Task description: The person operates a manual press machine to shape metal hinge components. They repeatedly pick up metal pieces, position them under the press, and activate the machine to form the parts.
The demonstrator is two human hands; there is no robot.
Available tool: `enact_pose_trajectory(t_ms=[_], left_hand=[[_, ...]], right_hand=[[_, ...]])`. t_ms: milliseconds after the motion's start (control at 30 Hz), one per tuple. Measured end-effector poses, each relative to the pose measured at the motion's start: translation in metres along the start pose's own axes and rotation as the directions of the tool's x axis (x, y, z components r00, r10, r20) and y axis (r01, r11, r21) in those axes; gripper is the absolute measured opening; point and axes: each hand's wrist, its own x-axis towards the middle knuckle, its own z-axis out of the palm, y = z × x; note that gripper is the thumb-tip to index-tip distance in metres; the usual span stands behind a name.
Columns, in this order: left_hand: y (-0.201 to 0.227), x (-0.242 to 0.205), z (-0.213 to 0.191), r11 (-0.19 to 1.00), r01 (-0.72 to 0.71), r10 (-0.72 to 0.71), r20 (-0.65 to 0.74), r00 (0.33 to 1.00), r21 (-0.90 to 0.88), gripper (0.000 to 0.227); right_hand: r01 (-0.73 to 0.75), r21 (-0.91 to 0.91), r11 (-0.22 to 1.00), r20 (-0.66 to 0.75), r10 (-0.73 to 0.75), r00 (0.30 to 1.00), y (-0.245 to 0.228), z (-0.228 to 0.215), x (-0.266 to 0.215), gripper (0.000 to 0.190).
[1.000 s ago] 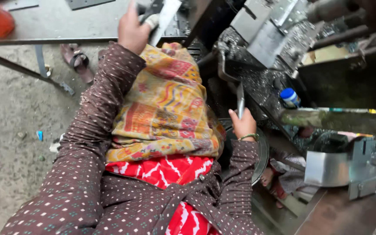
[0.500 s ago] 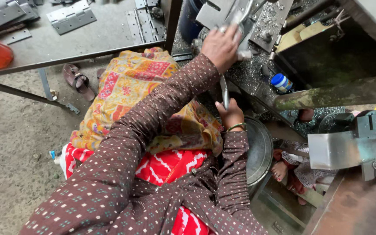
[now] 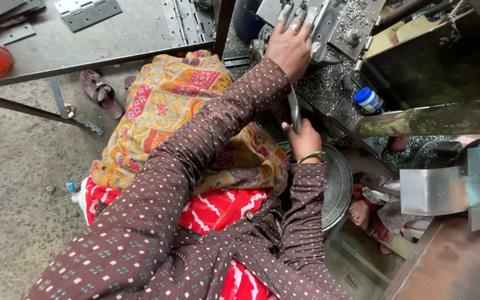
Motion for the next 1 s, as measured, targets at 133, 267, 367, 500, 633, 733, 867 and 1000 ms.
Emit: enact_pose_trajectory(t_ms=[133, 267, 367, 500, 633, 733, 867, 1000], left_hand=[[-0.006, -0.006, -0.006, 0.999, 0.011, -0.008, -0.094, 0.996, 0.036, 0.023], [-0.01, -0.015, -0.021, 0.997, -0.04, 0.03, -0.131, 0.991, -0.073, 0.024], [-0.016, -0.022, -0.025, 0.998, -0.057, 0.053, -0.202, 0.978, -0.011, 0.021], [-0.018, -0.007, -0.003, 0.997, -0.078, 0.081, -0.156, 0.984, 0.024, 0.019], [-0.006, 0.019, 0.051, 0.997, -0.049, 0.061, -0.233, 0.97, 0.059, 0.021], [-0.006, 0.046, 0.074, 0.988, 0.016, 0.039, -0.356, 0.934, 0.151, 0.021], [-0.013, 0.045, 0.072, 0.987, -0.003, 0.045, -0.267, 0.963, 0.158, 0.019], [-0.015, 0.022, 0.042, 0.997, -0.023, 0.039, -0.248, 0.968, 0.069, 0.024]], right_hand=[[0.009, 0.19, 0.982, -0.16, 0.022, 0.987, 0.021, 0.087, 0.0, 0.051], [-0.042, 0.021, 0.999, -0.217, 0.046, 0.975, 0.043, 0.146, 0.012, 0.048], [0.007, 0.094, 0.996, -0.215, 0.014, 0.976, 0.038, 0.139, 0.012, 0.052], [0.033, 0.078, 0.996, -0.138, -0.022, 0.99, 0.016, 0.058, 0.011, 0.053], [-0.032, -0.053, 0.998, 0.01, 0.032, 0.999, 0.01, 0.008, -0.012, 0.053], [-0.003, 0.12, 0.993, -0.048, 0.008, 0.999, 0.011, 0.026, 0.002, 0.048], [0.01, 0.068, 0.998, -0.182, 0.003, 0.983, 0.03, 0.107, 0.007, 0.046], [0.027, 0.193, 0.981, -0.232, 0.019, 0.972, 0.039, 0.145, 0.007, 0.038]])
